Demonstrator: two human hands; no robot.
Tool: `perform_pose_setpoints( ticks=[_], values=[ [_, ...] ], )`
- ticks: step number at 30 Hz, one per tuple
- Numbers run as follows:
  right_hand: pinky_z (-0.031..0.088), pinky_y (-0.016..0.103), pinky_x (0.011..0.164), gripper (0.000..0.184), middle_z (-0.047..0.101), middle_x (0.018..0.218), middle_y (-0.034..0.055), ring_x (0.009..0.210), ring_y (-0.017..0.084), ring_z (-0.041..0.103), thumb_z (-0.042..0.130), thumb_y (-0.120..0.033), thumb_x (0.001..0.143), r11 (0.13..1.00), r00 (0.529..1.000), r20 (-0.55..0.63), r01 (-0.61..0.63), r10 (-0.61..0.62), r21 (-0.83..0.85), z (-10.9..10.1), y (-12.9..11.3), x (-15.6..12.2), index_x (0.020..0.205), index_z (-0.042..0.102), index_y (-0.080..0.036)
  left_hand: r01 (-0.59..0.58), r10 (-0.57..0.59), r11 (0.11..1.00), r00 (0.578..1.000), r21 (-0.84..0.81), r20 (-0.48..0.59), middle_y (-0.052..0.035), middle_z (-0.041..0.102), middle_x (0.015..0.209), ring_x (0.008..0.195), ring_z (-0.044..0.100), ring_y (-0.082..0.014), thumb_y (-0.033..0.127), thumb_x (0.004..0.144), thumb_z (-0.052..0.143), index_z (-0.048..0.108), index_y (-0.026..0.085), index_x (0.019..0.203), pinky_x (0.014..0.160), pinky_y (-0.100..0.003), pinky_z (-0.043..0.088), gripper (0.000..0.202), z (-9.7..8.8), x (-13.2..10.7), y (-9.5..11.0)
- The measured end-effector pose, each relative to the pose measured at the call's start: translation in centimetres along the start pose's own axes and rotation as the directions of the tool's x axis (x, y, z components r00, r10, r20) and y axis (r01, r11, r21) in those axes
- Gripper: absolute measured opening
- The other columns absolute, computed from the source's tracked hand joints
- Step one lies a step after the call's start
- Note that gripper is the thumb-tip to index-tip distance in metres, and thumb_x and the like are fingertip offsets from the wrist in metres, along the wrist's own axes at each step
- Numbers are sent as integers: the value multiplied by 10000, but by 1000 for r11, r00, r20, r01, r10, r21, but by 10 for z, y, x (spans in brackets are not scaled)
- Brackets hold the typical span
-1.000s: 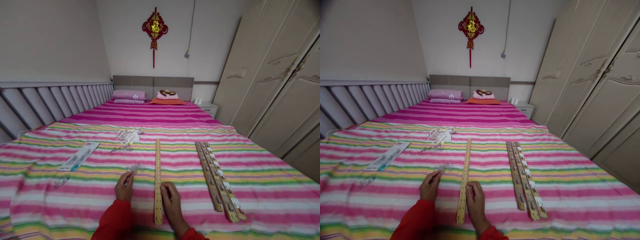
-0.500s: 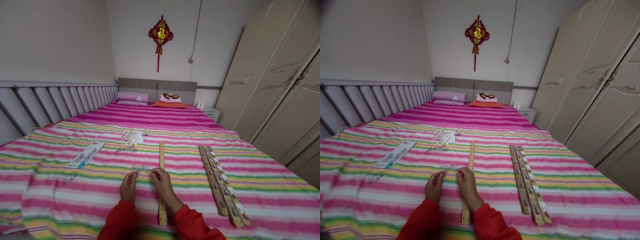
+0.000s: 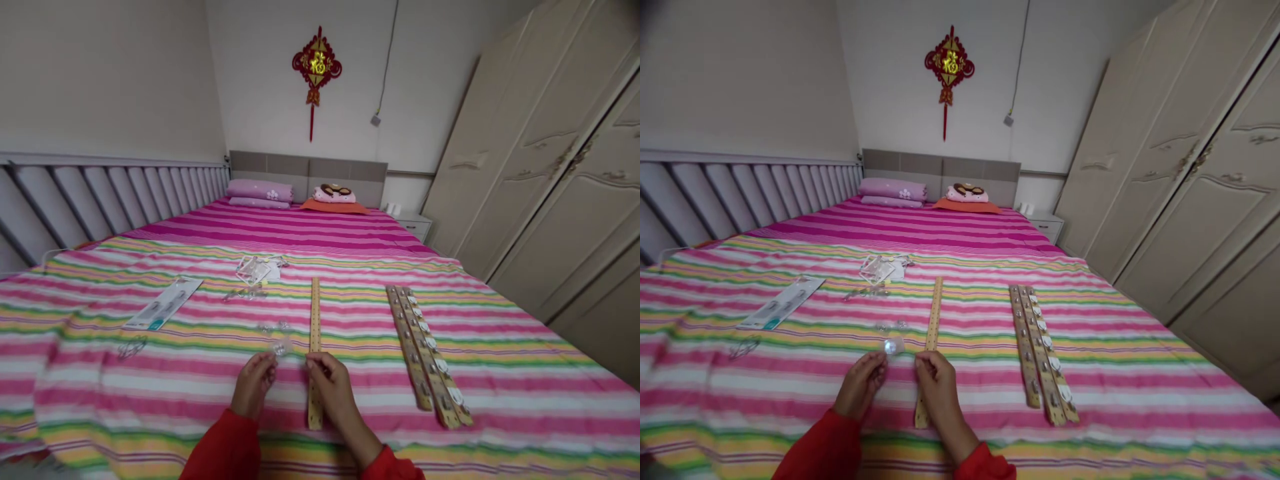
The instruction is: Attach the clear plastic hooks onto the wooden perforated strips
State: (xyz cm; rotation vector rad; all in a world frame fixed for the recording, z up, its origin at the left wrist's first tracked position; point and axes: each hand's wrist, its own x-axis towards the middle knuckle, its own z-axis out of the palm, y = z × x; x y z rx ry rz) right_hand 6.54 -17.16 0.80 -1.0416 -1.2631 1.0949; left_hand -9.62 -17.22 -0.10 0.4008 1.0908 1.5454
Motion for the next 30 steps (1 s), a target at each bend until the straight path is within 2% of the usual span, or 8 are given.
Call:
perform_pose_setpoints(
  ticks=[4, 9, 16, 18, 21, 24, 27, 30],
  values=[
    [454, 275, 605, 298, 662, 706, 38, 652, 175, 567, 673, -423, 697, 995, 997, -38, -66, 69, 80, -11, -16, -11, 844, 713, -167, 119, -132, 987, 983, 105, 127, 24, 573, 493, 436, 465, -32, 266, 396, 840, 592, 126, 593, 432, -130, 350, 346, 12, -25, 11],
    [434, 253, 544, 360, 645, 638, 16, 568, 141, 535, 729, -475, 636, 968, 989, -11, -143, 149, 205, -18, -28, -24, 815, 714, -163, 145, -167, 980, 970, 134, 177, 27, 578, 511, 446, 480, -36, 293, 401, 852, 594, 133, 606, 446, -139, 369, 367, 23, -48, 15],
    [389, 216, 450, 392, 628, 621, 6, 470, 101, 513, 701, -522, 668, 891, 972, 29, -224, 232, 395, -24, -31, -36, 826, 691, -162, -222, 171, 931, 966, 290, 192, -35, 685, 639, 645, 639, -165, 364, 514, 806, 678, 146, 741, 637, -268, 509, 340, 26, -74, -5],
    [394, 217, 460, 385, 595, 563, -8, 471, 107, 512, 696, -504, 688, 887, 974, 28, -216, 225, 408, -28, -35, -39, 863, 691, -162, -226, 168, 934, 961, 276, 221, -44, 692, 645, 646, 645, -173, 355, 524, 805, 681, 142, 734, 630, -277, 521, 324, 28, -80, -11],
    [397, 221, 474, 359, 586, 568, -6, 488, 109, 503, 676, -489, 720, 903, 982, 19, -180, 188, 390, -34, -45, -45, 867, 696, -162, -47, 37, 998, 981, 45, 192, -22, 692, 660, 603, 636, -126, 286, 518, 825, 646, 153, 693, 569, -218, 521, 284, 32, -87, -19],
    [406, 231, 505, 335, 591, 598, 1, 518, 113, 504, 635, -478, 766, 927, 989, 61, -149, 136, 344, -37, -56, -49, 883, 706, -172, 192, -153, 954, 973, -232, 175, 4, 682, 673, 585, 627, -70, 120, 576, 789, 625, 152, 703, 551, -146, 514, 209, 38, -94, -25],
    [441, 257, 577, 321, 615, 698, 22, 605, 137, 537, 604, -464, 797, 956, 991, 119, -86, 54, 281, -39, -62, -52, 941, 709, -197, 366, -309, 870, 927, -332, 213, -3, 669, 672, 556, 617, -40, 10, 720, 642, 634, 133, 752, 517, -104, 499, 127, 44, -103, -27],
    [460, 272, 637, 295, 631, 887, 48, 695, 151, 554, 611, -452, 793, 973, 993, 117, -15, -13, 230, -39, -65, -54, 924, 718, -210, 432, -364, 834, 899, -344, 245, -16, 660, 671, 533, 609, -35, -2, 809, 532, 640, 114, 790, 486, -97, 492, 160, 50, -110, -25]
  ],
)
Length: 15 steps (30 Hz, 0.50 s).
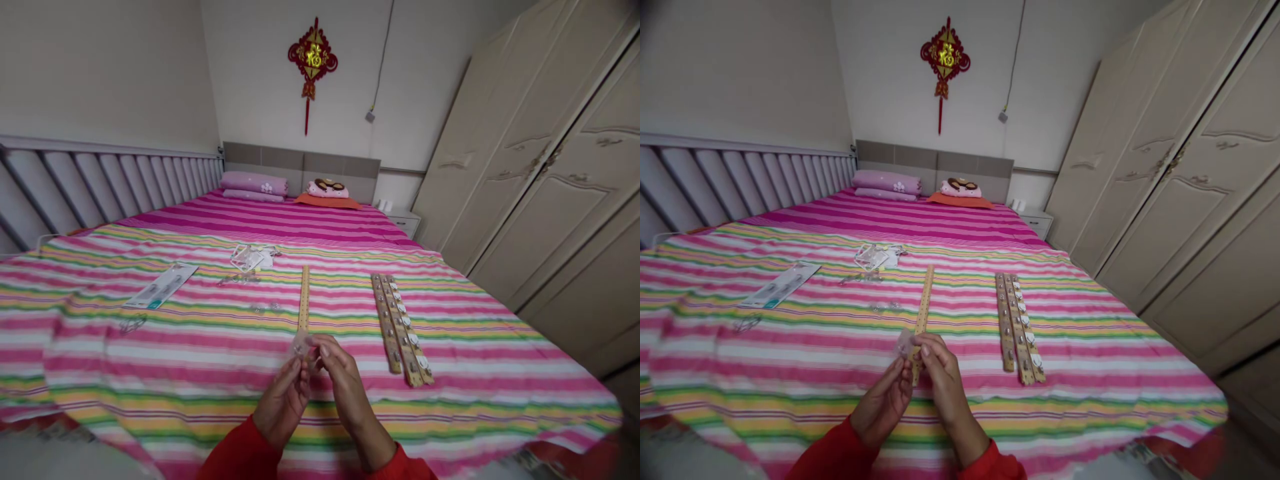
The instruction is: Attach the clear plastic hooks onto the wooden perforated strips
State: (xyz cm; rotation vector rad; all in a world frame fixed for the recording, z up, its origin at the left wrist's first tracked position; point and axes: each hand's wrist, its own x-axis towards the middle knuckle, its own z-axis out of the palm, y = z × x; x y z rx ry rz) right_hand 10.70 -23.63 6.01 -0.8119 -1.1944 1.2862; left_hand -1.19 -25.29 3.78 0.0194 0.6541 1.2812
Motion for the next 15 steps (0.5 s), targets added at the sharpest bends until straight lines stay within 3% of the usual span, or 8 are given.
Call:
perform_pose_setpoints(
  ticks=[11, 15],
  values=[
    [472, 278, 609, 260, 643, 669, 12, 627, 162, 561, 644, -421, 763, 997, 992, -96, -78, 80, 25, 0, 7, 0, 889, 714, -205, -28, 28, 999, 999, 19, -27, -27, 659, 709, 570, 608, -48, 9, 806, 541, 635, 114, 809, 499, -112, 486, 141, 2, -3, -2],
    [488, 312, 709, 266, 695, 869, 47, 785, 204, 602, 604, -412, 787, 997, 991, -133, -3, -8, -83, -7, 5, 4, 932, 727, -226, 136, -136, 990, 991, -36, -2, -13, 596, 647, 500, 548, -33, 52, 844, 492, 587, 111, 751, 451, -116, 431, 145, 4, -10, 4]
  ],
)
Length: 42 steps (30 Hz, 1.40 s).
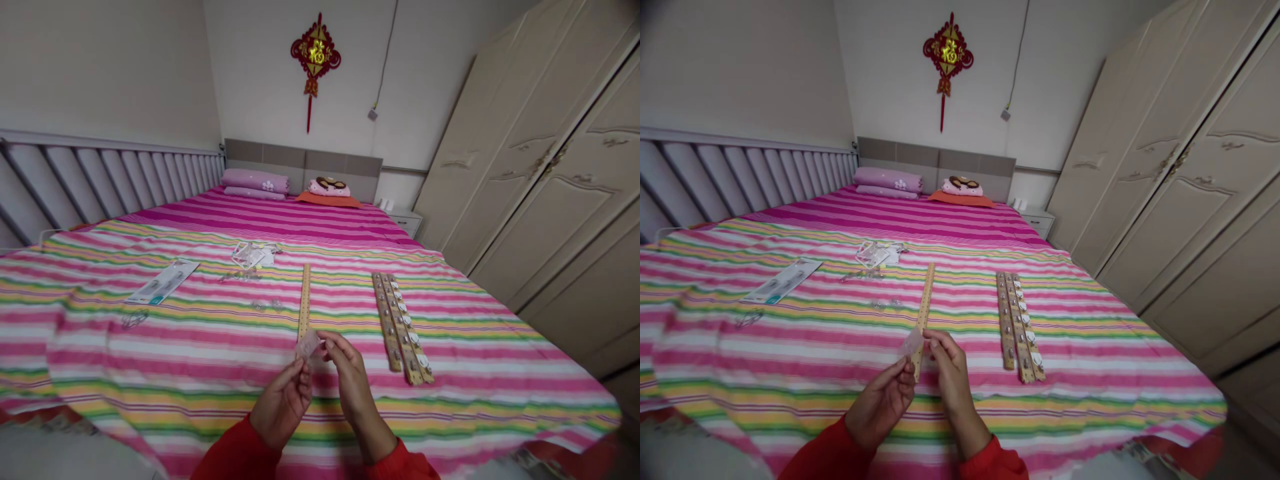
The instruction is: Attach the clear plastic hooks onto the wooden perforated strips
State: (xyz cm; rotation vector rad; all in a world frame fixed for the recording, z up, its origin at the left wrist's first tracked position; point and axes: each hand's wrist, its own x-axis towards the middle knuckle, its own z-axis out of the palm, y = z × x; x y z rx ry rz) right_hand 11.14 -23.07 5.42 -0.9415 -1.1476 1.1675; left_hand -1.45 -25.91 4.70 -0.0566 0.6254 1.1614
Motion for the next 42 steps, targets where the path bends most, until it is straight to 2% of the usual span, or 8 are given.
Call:
perform_pose_setpoints(
  ticks=[3, 7, 16, 19, 21, 25, 30, 42],
  values=[
    [486, 350, 806, 259, 693, 1035, 50, 946, 243, 603, 623, -387, 774, 1000, 997, 72, 18, -18, -12, -3, -4, 2, 967, 726, -249, 180, -180, 984, 981, 8, 66, 4, 554, 622, 459, 512, -26, 92, 849, 492, 562, 114, 754, 431, -121, 393, 120, 1, -6, 4],
    [473, 375, 860, 247, 713, 1003, 45, 962, 244, 619, 650, -348, 764, 999, 989, 148, -9, 2, 47, -3, -6, 1, 982, 722, -259, 308, -304, 951, 943, -5, 133, 13, 534, 608, 447, 497, -21, 137, 845, 503, 547, 114, 755, 434, -118, 371, 103, 0, -8, 6],
    [492, 295, 668, 173, 683, 731, 14, 692, 173, 603, 734, -356, 684, 998, 996, 90, -20, 15, 52, -4, -1, 3, 766, 702, -207, 357, -368, 929, 914, 95, 171, 28, 519, 597, 439, 467, -7, 201, 799, 594, 574, 123, 744, 443, -109, 350, 98, -6, -8, 9],
    [467, 262, 601, 181, 647, 656, -10, 601, 136, 561, 741, -359, 677, 994, 996, 46, -77, 73, 83, -6, 8, 5, 744, 688, -199, 226, -250, 921, 967, 316, 38, 23, 539, 583, 421, 450, -24, 331, 757, 651, 593, 138, 706, 420, -137, 329, 208, -12, -1, 10],
    [454, 246, 567, 194, 629, 625, -23, 564, 119, 546, 747, -366, 666, 983, 992, 20, -129, 128, 129, -7, 17, 7, 737, 686, -196, 22, -7, 853, 1000, 521, -30, 22, 546, 554, 428, 449, -40, 392, 689, 703, 593, 141, 646, 416, -154, 314, 278, -19, 7, 13],
    [443, 233, 521, 238, 624, 590, -22, 516, 107, 540, 776, -374, 619, 954, 972, 6, -231, 234, 192, -7, 34, 11, 713, 688, -173, -327, 409, 576, 909, 749, 83, 2, 619, 612, 555, 536, -91, 436, 573, 760, 633, 150, 671, 511, -189, 386, 328, -31, 24, 25],
    [432, 224, 484, 264, 631, 529, -15, 463, 97, 533, 788, -380, 584, 941, 961, 41, -275, 273, 198, -1, 46, 12, 675, 697, -149, -416, 450, 471, 871, 778, 194, -27, 666, 680, 617, 586, -134, 433, 569, 749, 661, 148, 734, 582, -241, 451, 341, -34, 36, 32],
    [375, 191, 390, 315, 605, 453, -29, 378, 83, 504, 818, -346, 464, 922, 936, -62, -328, 346, 205, 5, 87, 22, 604, 623, -143, -354, 478, 413, 868, 839, 131, 8, 607, 528, 501, 552, -107, 411, 531, 734, 610, 142, 627, 484, -209, 424, 312, -46, 54, 26]
  ],
)
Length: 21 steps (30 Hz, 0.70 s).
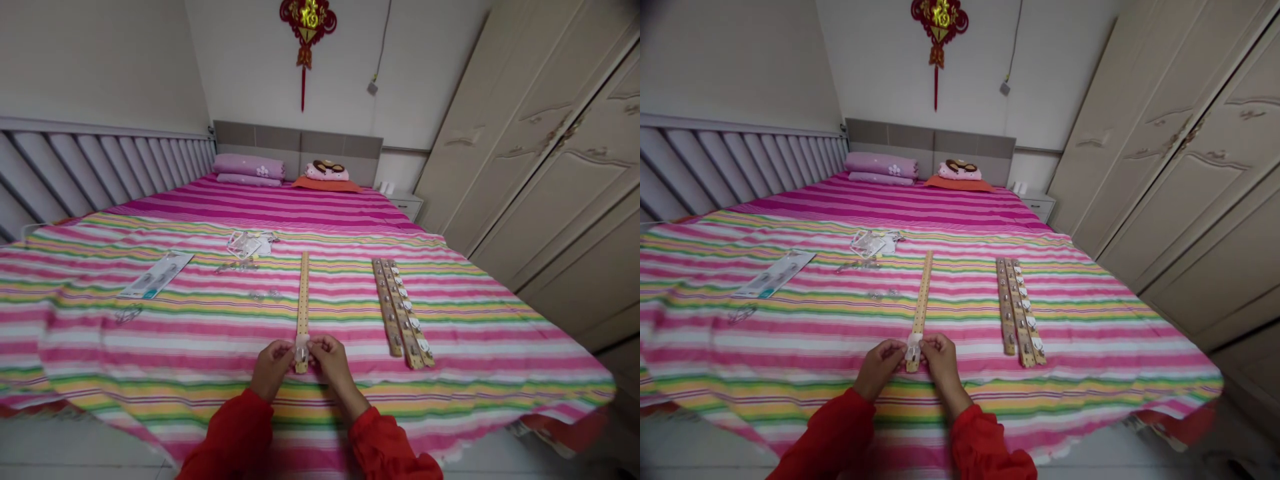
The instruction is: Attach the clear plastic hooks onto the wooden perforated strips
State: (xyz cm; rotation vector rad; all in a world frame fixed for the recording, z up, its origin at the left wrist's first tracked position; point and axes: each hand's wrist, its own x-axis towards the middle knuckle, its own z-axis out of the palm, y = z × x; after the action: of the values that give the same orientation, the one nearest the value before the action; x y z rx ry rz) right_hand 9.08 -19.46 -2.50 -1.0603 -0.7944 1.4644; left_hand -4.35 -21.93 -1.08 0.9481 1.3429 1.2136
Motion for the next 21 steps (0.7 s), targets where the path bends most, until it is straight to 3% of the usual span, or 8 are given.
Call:
perform_pose_setpoints(
  ticks=[21],
  values=[
    [348, 201, 379, 267, 561, 429, -48, 358, 83, 466, 754, -365, 533, 996, 999, -24, 23, -25, -84, -4, 17, 9, 611, 597, -164, -29, 30, 999, 999, 43, -28, 26, 589, 504, 474, 548, -115, 407, 555, 664, 568, 173, 607, 465, -225, 429, 259, 4, 12, -20]
  ],
)
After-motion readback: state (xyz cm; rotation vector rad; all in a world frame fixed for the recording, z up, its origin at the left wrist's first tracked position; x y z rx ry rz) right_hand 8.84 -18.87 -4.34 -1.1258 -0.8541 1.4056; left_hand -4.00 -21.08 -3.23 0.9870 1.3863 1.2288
